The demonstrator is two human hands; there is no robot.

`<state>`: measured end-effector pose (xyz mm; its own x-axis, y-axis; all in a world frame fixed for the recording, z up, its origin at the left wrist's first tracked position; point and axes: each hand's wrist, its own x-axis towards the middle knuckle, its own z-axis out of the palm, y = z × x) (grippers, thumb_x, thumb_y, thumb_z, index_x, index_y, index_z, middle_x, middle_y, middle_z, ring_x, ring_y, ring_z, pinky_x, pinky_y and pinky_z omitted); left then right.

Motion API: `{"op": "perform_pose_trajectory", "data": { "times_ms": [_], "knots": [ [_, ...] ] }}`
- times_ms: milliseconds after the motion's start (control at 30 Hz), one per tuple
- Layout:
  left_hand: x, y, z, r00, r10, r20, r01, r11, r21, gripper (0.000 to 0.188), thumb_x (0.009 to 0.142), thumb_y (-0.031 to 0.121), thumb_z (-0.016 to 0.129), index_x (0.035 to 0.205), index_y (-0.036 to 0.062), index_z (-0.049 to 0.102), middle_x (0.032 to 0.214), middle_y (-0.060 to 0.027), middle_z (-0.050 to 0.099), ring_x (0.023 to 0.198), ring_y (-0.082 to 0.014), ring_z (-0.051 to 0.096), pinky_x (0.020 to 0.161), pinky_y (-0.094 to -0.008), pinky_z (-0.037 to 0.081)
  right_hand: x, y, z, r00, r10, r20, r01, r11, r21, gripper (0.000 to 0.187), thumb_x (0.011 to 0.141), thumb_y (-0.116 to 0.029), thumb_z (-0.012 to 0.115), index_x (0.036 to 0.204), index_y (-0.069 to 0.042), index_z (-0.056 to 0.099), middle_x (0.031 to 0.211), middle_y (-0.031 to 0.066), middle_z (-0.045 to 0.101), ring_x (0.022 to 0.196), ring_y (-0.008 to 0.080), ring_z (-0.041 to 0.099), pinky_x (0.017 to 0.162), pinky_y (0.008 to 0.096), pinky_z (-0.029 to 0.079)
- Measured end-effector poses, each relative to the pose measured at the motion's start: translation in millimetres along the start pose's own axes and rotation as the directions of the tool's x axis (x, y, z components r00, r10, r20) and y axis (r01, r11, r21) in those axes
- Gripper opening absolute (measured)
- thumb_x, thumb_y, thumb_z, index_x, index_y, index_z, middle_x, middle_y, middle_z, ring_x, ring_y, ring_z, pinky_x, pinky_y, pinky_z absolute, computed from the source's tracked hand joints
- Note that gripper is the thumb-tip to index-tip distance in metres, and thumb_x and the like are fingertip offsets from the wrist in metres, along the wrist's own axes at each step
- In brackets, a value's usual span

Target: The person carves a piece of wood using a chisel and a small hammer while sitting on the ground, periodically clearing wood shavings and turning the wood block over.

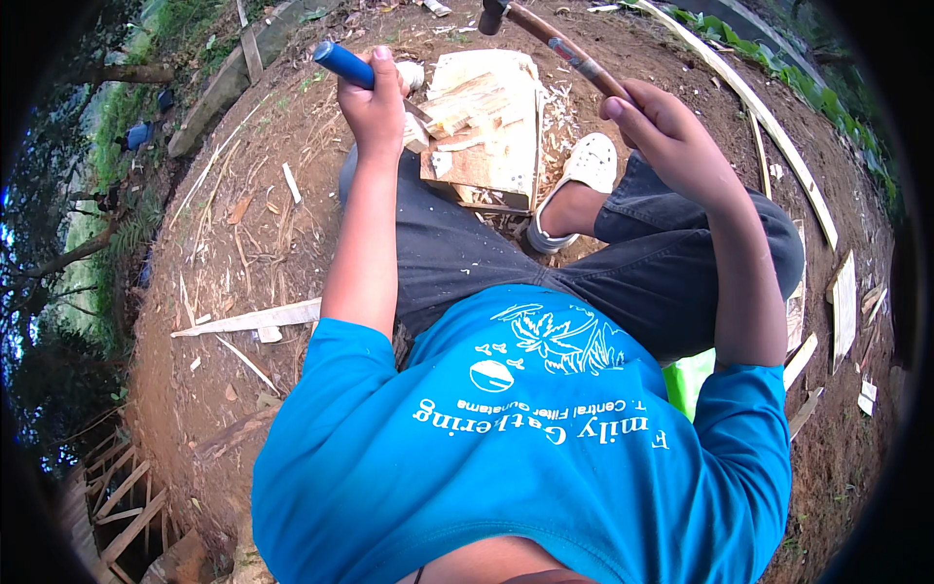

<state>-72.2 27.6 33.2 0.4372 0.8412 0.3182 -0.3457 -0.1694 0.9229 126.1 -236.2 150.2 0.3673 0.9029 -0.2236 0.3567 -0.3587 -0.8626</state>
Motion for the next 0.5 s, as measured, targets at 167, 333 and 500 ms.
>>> {"op": "perform_pose_trajectory", "data": {
  "times_ms": [167,333,500],
  "knots": [
    [3,-7,-7,0.997,-0.047,0.068,0.051,0.997,-0.059,0.035,0.105,0.023,0.063,0.079,0.0097,0.044,0.063,0.0028,0.047,0.054,-0.0058,0.044,0.051,-0.0264,0.040,2,-4,6,1.000,0.003,-0.004,-0.004,0.999,-0.039,0.039,0.105,-0.037,0.060,0.109,0.002,0.066,0.076,0.0008,0.056,0.071,0.0110,0.053,0.064,0.0309,0.045],
    [0,-5,-3,0.996,-0.050,0.080,0.053,0.998,-0.043,0.031,0.105,0.024,0.063,0.084,0.0103,0.045,0.063,0.0032,0.045,0.055,-0.0064,0.043,0.053,-0.0263,0.041,3,-2,17,1.000,0.007,0.004,-0.007,1.000,-0.010,0.033,0.109,-0.037,0.056,0.108,-0.005,0.064,0.075,-0.0091,0.041,0.067,0.0027,0.037,0.058,0.0233,0.031],
    [2,-12,-5,0.995,-0.021,0.097,0.014,0.997,0.073,0.031,0.105,0.028,0.064,0.087,0.0105,0.046,0.065,0.0034,0.046,0.056,-0.0062,0.044,0.053,-0.0265,0.041,6,-11,21,0.999,0.043,0.008,-0.043,0.998,0.041,0.037,0.105,-0.036,0.059,0.112,0.000,0.065,0.075,-0.0038,0.050,0.068,0.0068,0.046,0.060,0.0269,0.040]
  ]
}}
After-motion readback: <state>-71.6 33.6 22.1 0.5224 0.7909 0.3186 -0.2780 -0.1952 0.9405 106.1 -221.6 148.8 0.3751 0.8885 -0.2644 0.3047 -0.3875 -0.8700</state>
